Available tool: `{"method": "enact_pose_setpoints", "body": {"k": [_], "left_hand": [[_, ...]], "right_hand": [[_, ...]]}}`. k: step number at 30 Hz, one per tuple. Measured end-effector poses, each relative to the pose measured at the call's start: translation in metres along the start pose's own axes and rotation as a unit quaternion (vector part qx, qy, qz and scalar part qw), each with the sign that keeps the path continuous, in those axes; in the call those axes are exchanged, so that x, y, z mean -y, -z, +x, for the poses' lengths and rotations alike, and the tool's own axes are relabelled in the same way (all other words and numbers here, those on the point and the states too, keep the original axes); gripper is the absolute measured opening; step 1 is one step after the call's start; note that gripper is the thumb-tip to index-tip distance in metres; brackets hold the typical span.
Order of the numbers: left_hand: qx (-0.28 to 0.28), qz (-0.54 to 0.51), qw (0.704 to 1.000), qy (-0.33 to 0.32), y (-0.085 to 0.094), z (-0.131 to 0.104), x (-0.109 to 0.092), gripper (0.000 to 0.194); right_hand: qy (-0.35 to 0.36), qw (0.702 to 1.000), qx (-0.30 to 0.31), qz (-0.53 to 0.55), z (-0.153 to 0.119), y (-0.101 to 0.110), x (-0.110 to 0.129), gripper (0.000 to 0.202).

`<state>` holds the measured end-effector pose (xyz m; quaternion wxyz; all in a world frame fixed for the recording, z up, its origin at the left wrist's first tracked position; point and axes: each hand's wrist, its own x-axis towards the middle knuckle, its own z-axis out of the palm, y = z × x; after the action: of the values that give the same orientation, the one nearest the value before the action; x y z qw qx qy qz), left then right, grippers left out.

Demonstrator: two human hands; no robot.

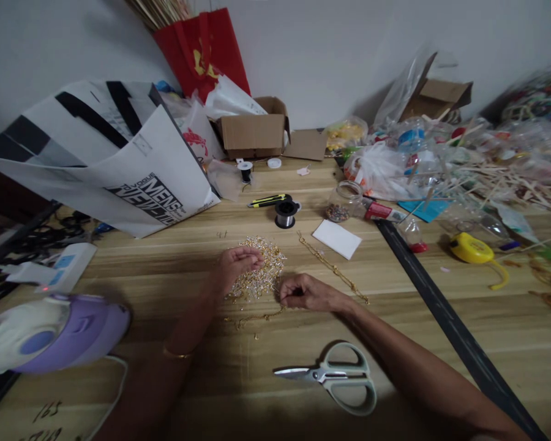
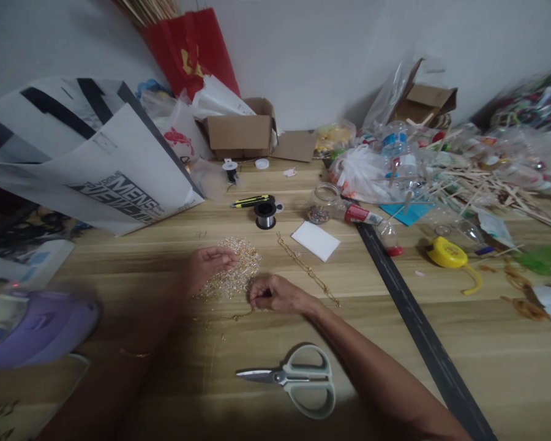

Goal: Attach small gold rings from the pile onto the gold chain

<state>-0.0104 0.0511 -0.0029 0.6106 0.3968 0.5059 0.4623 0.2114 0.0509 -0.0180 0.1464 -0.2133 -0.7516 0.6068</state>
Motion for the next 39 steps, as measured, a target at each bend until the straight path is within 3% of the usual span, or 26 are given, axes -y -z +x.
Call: {"method": "enact_pose_setpoints", "body": {"k": [13, 21, 30, 39], "left_hand": [[-0.005, 0.154, 0.987, -0.053, -0.005, -0.009, -0.011, 0.020], [-0.007, 0.075, 0.997, -0.028, -0.005, -0.011, -0.007, 0.028], [0.013, 0.139, 0.990, -0.017, -0.008, -0.019, -0.004, 0.025], [0.033, 0.076, 0.997, 0.004, -0.005, -0.020, 0.009, 0.028]], "right_hand": [[0.006, 1.000, 0.003, -0.015, 0.000, 0.000, -0.002, 0.006], [-0.007, 1.000, 0.006, 0.013, 0.000, 0.001, -0.002, 0.006], [-0.011, 1.000, 0.002, 0.019, -0.001, 0.000, -0.002, 0.007], [-0.013, 1.000, 0.007, 0.024, -0.001, 0.000, -0.004, 0.007]]}}
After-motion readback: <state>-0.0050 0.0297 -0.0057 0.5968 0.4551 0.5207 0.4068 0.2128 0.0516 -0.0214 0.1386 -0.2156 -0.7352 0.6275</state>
